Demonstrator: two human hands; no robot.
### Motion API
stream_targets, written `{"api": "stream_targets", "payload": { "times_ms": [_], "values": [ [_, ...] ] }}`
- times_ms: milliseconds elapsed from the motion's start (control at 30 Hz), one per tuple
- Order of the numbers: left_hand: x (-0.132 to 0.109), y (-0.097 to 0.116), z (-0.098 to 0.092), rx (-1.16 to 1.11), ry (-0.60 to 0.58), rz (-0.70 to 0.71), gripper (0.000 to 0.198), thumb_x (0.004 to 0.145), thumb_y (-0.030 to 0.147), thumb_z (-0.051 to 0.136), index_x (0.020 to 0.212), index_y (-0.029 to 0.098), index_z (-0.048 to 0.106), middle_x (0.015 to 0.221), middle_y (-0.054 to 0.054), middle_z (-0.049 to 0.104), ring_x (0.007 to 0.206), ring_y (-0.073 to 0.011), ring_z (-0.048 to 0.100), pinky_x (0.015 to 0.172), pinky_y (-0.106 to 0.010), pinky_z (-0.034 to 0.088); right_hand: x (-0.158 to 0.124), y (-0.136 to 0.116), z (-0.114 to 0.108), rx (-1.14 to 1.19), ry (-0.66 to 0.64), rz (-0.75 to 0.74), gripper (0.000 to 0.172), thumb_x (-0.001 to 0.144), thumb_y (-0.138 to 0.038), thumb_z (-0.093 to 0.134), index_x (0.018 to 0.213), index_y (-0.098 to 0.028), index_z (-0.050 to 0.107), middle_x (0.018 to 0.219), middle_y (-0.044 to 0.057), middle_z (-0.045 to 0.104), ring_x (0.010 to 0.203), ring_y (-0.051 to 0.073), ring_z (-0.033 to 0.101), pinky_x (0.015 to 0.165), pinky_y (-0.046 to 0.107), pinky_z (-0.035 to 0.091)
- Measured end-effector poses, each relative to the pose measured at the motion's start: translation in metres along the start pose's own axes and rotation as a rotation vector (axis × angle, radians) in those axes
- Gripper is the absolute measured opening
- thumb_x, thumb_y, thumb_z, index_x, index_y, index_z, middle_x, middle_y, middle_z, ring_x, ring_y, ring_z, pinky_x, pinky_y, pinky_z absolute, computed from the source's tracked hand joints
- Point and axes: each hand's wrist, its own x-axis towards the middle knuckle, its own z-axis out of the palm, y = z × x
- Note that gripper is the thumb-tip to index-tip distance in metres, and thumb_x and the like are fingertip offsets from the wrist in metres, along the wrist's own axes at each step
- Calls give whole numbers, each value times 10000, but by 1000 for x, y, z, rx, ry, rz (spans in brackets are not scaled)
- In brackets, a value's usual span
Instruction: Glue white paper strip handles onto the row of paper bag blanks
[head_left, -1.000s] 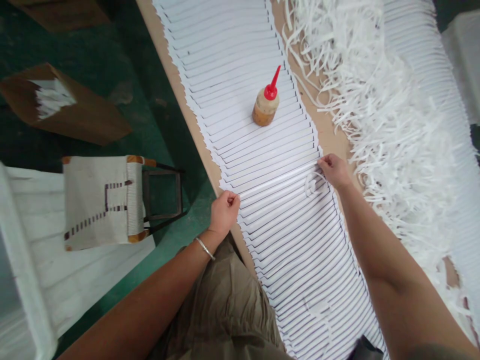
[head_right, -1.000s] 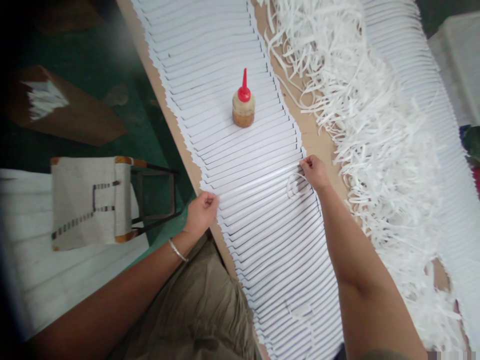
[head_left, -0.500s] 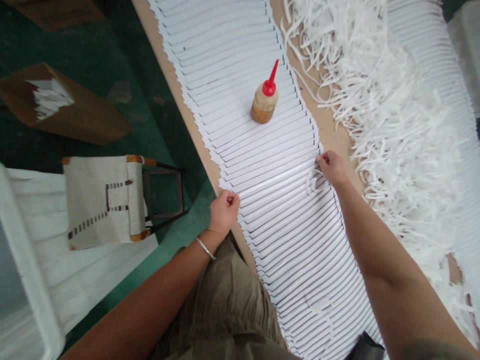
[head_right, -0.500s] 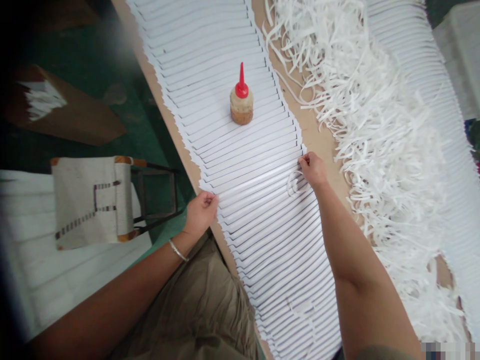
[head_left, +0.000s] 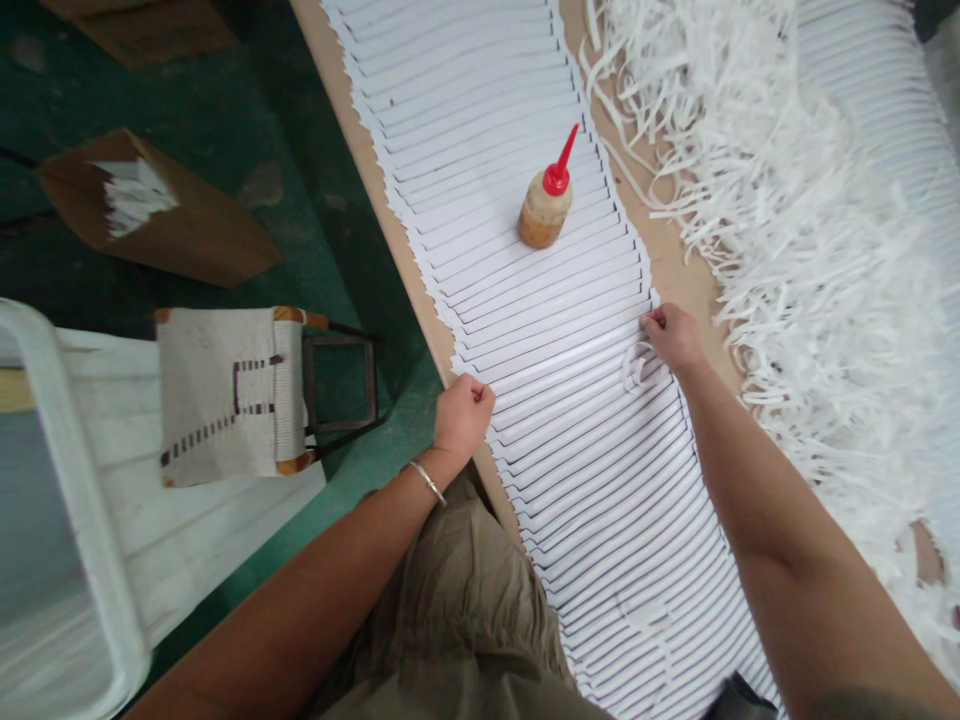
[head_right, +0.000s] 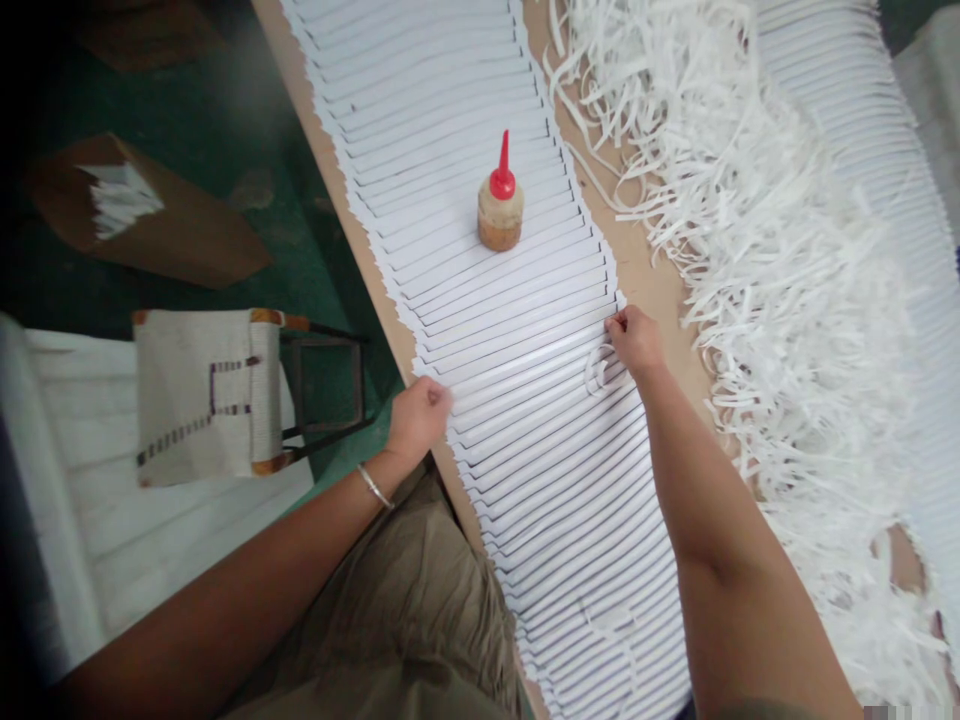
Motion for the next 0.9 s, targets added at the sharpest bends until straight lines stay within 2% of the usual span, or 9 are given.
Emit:
{"api": "stream_targets", "payload": {
  "times_ms": [100, 267, 333, 433, 533, 600, 667, 767, 900],
  "values": [
    [2, 3, -4, 121, -32, -2, 184, 899, 287, 536, 726, 223, 529, 748, -40, 670, 769, -204, 649, 719, -283, 435, 0, -5, -5, 23, 12, 17, 121, 794, -341, 612, 808, -239, 548, 766, 42, 660, 727, 215, 593, 713, 335, 462],
    [4, -5, -11, 71, -37, 40, 123, 904, 289, 539, 798, 229, 528, 708, -23, 646, 714, -204, 641, 684, -281, 425, -28, -7, -26, 99, 225, 7, 121, 857, -350, 537, 877, -230, 541, 790, 34, 622, 733, 201, 570, 711, 325, 455],
    [3, -11, -14, -4, -15, 62, 96, 917, 286, 524, 841, 228, 531, 683, -8, 628, 670, -190, 626, 660, -272, 419, -53, -7, -30, 107, 198, -29, 218, 921, -433, 501, 842, -234, 542, 754, 28, 600, 704, 191, 552, 680, 315, 441],
    [-4, -14, -16, -85, -1, 126, 89, 932, 277, 507, 871, 222, 541, 668, 3, 607, 629, -177, 601, 633, -269, 415, -93, -10, -27, 78, 67, -110, 335, 933, -530, 527, 796, -226, 567, 726, 27, 574, 672, 183, 528, 660, 317, 432],
    [-17, -4, -19, -164, -36, 232, 88, 937, 249, 490, 907, 211, 564, 714, -6, 625, 649, -167, 600, 657, -270, 449, -123, -23, -25, 31, 56, -192, 281, 934, -455, 549, 807, -212, 611, 819, 64, 604, 754, 208, 568, 748, 356, 465],
    [-29, 12, -21, -219, -67, 353, 120, 943, 235, 475, 967, 203, 589, 840, -38, 669, 730, -168, 625, 721, -281, 490, -138, -41, -29, -9, 54, -285, 212, 938, -377, 551, 833, -211, 632, 925, 97, 640, 882, 241, 601, 847, 398, 468],
    [-41, 31, -22, -257, -114, 530, 186, 952, 235, 463, 1057, 202, 613, 1021, -78, 682, 867, -182, 646, 821, -309, 518, -152, -67, -38, -23, -62, -435, 134, 936, -310, 565, 875, -215, 638, 975, 98, 671, 961, 253, 615, 949, 434, 439],
    [-54, 57, -23, -231, -257, 736, 258, 959, 255, 476, 1160, 225, 633, 1135, -94, 665, 989, -209, 645, 891, -345, 526, -169, -109, -50, 57, -375, -613, 63, 926, -212, 561, 896, -209, 615, 837, 46, 685, 842, 208, 633, 1003, 429, 417],
    [-54, 65, -26, -180, -379, 667, 229, 957, 264, 494, 1072, 201, 682, 1007, -89, 698, 877, -214, 650, 793, -339, 521, -178, -140, -54, 190, -599, -577, 91, 923, -198, 545, 864, -200, 614, 738, 22, 671, 720, 174, 615, 795, 322, 458]
  ]
}}
